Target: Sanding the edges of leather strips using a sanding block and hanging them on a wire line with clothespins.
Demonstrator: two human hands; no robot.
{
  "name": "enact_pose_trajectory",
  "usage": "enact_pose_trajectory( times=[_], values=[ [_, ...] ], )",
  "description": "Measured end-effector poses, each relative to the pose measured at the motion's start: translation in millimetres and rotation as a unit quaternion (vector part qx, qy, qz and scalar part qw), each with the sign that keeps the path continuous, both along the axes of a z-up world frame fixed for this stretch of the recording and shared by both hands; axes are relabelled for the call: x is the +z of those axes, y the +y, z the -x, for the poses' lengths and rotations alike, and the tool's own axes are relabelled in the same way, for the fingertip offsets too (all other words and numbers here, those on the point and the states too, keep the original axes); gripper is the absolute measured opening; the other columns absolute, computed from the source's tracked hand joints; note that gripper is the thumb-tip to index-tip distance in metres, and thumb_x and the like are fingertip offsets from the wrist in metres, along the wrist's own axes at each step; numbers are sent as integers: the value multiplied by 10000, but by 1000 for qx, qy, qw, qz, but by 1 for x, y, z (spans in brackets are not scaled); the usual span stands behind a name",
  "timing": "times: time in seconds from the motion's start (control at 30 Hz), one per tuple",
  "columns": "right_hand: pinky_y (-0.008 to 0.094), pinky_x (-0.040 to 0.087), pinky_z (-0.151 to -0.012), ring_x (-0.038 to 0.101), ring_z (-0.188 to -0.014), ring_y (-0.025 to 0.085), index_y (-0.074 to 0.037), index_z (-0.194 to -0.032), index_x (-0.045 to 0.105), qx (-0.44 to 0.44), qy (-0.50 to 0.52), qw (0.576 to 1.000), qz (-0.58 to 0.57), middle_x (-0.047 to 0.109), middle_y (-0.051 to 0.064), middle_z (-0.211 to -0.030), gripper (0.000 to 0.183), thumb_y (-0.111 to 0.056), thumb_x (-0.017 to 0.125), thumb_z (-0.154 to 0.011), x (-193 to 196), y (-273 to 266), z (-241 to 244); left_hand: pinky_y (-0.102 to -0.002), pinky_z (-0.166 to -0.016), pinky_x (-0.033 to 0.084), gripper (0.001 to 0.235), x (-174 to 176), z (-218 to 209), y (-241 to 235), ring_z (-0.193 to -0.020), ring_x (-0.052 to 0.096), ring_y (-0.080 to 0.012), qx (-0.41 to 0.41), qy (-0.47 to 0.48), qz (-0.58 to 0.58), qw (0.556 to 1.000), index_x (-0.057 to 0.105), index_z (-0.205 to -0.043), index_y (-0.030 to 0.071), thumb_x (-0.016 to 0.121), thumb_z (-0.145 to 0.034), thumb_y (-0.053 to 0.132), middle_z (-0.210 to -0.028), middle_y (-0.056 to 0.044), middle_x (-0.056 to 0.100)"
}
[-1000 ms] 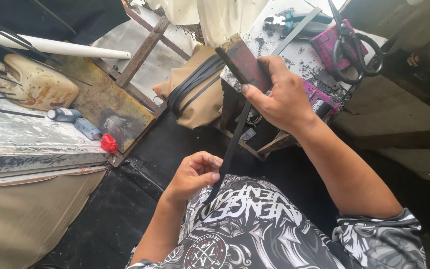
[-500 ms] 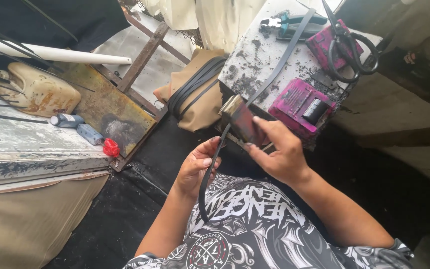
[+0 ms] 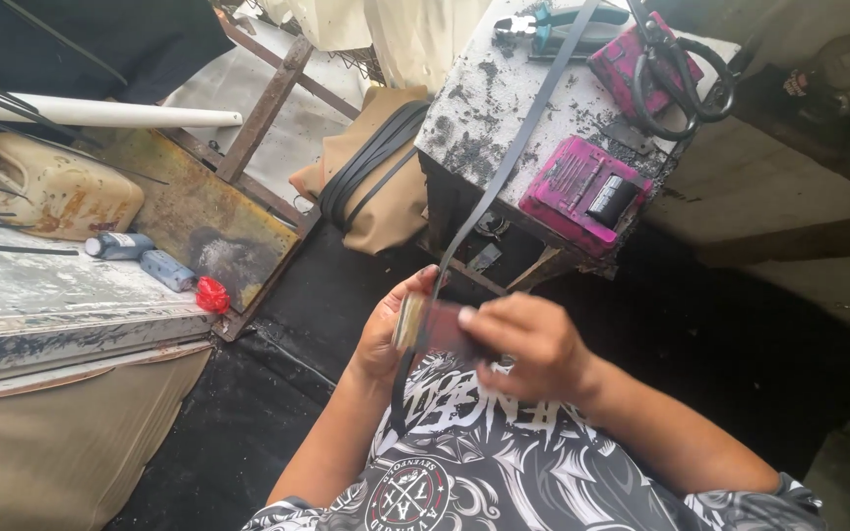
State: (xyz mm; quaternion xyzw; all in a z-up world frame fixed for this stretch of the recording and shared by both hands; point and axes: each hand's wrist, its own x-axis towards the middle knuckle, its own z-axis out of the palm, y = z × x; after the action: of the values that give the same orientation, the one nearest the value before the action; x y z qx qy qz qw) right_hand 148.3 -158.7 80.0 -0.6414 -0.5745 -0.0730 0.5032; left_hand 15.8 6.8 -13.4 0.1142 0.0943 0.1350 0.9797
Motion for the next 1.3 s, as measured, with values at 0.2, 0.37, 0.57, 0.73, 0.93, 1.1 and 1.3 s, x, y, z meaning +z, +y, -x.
enact_pose_trajectory(
  times=[0.2,0.37,0.57,0.73,0.93,1.1,1.3],
  values=[
    [434,584,-614,705,-714,348,3,-1131,772,-21,15,999,21,722,181,-876,485,-119,827,-665,-5,2,-1,-264,-534,639,516,17,-2,-1,-764,772,-269,0,3,-3,1000,591,-1340,-84,684,-833,-94,-1159,-288,710],
    [482,608,-695,725,-858,409,75,-1273,676,41,100,994,17,729,252,-1041,645,-54,817,-657,-11,9,-9,-262,-513,631,543,25,6,-2,-716,758,-256,16,0,-13,1000,587,-1344,-97,686,-811,-100,-1072,-281,722],
    [489,599,-830,691,-1008,322,91,-1362,524,120,321,939,1,650,228,-1175,620,-114,766,-829,-21,40,-17,-302,-538,647,512,-3,10,-2,-798,764,-294,-27,-5,0,1000,589,-1341,-77,650,-833,-103,-1173,-262,703],
    [345,548,-758,627,-838,193,36,-1328,562,-29,221,974,29,676,152,-966,614,-210,831,-833,-7,53,-44,-333,-567,674,441,-11,35,2,-790,765,-293,-16,36,-97,995,619,-1208,-116,711,-777,-89,-1040,-258,706],
    [408,594,-815,713,-956,298,43,-1333,549,-23,225,973,45,695,207,-1072,512,-124,780,-907,18,56,-64,-235,-470,609,487,16,52,5,-665,697,-171,-34,19,-159,987,625,-1207,-168,748,-738,-115,-1064,-278,716],
    [407,587,-695,660,-812,295,70,-1323,630,-81,69,994,19,636,187,-981,532,-188,803,-892,8,41,-48,-266,-494,625,488,0,34,9,-739,744,-269,-3,-15,-69,997,612,-1265,-124,694,-785,-112,-1108,-289,697],
    [436,559,-634,633,-690,321,39,-1217,732,-47,-32,997,51,674,162,-864,567,-217,822,-719,-4,11,-10,-280,-566,659,452,28,13,-4,-812,769,-297,15,7,-13,1000,615,-1255,-111,691,-811,-87,-1130,-300,700]
  ],
)
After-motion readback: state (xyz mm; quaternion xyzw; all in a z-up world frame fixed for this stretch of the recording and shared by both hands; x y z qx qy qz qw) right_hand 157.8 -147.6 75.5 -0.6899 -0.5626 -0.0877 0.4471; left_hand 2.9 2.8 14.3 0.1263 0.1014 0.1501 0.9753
